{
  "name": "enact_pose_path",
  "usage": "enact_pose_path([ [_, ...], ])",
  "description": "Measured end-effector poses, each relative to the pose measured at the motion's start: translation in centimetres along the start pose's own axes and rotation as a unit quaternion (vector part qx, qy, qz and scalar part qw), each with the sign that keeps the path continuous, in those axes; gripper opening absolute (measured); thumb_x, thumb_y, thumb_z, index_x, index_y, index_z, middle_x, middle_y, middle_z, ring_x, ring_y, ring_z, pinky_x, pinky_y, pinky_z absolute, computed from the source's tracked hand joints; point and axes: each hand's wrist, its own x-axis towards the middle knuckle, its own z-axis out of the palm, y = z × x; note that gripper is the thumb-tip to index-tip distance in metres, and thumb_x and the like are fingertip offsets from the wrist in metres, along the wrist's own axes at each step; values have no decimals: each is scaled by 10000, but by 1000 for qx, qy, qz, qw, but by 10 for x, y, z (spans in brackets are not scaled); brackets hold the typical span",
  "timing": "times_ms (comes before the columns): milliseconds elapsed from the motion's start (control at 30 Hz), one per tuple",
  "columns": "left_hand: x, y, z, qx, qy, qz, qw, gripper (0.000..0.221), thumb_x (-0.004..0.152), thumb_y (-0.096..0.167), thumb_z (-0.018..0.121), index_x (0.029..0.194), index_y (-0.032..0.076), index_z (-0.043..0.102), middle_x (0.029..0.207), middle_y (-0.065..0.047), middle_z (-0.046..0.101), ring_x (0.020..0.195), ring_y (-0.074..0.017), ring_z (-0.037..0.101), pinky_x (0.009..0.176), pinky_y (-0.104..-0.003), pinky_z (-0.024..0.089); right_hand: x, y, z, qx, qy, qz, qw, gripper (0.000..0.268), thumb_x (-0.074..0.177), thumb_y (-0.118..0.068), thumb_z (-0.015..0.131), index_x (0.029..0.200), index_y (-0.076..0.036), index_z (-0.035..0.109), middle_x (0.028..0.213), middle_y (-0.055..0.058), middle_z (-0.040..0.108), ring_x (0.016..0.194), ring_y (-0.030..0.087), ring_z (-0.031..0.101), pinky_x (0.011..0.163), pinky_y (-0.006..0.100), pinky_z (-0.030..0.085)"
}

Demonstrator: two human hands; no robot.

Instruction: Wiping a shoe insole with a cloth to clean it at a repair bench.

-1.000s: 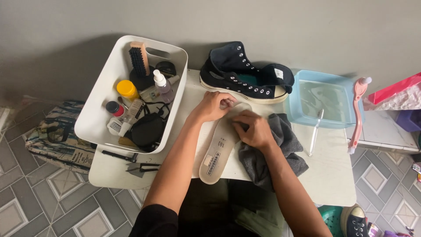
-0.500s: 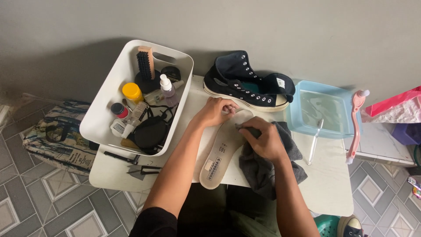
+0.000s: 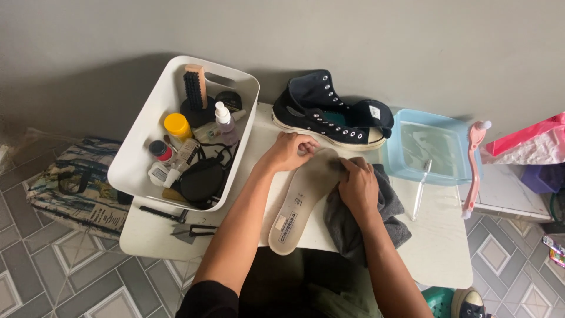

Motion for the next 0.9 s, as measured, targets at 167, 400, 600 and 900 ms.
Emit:
enact_pose_path([
  [167, 3, -5, 4, -8, -10, -15, 1000, 266, 846, 268, 714, 1109, 307, 711, 930, 111, 771, 924, -140, 716, 952, -375, 433, -9, -26, -35, 100, 39, -16, 994, 392, 971, -7, 512, 1286, -66, 738, 1139, 165, 674, 1068, 431, 664, 876, 565, 575],
  [400, 2, -2, -1, -13, -13, -8, 1000, 270, 847, 286, 702, 1117, 285, 713, 947, 73, 774, 944, -166, 722, 969, -398, 432, -57, -43, -84, 51, -122, -25, 991, 483, 926, -308, 733, 1382, -160, 674, 1473, 142, 576, 1462, 382, 448, 1153, 615, 392],
  [600, 1, -1, -1, -14, -10, 0, 1000, 274, 848, 253, 686, 1120, 275, 717, 943, 63, 778, 940, -180, 723, 959, -412, 440, -82, 1, -26, 95, 6, -32, 995, 648, 884, -315, 735, 1494, -174, 566, 1476, 174, 537, 1471, 419, 415, 1169, 653, 326],
  [900, 3, -8, 7, -13, 31, 3, 999, 242, 887, 242, 633, 1110, 238, 727, 932, 4, 781, 934, -227, 745, 923, -437, 494, -84, 8, -22, 130, 27, -25, 991, 589, 861, -300, 729, 1436, -217, 628, 1434, 140, 589, 1448, 387, 466, 1146, 619, 345],
])
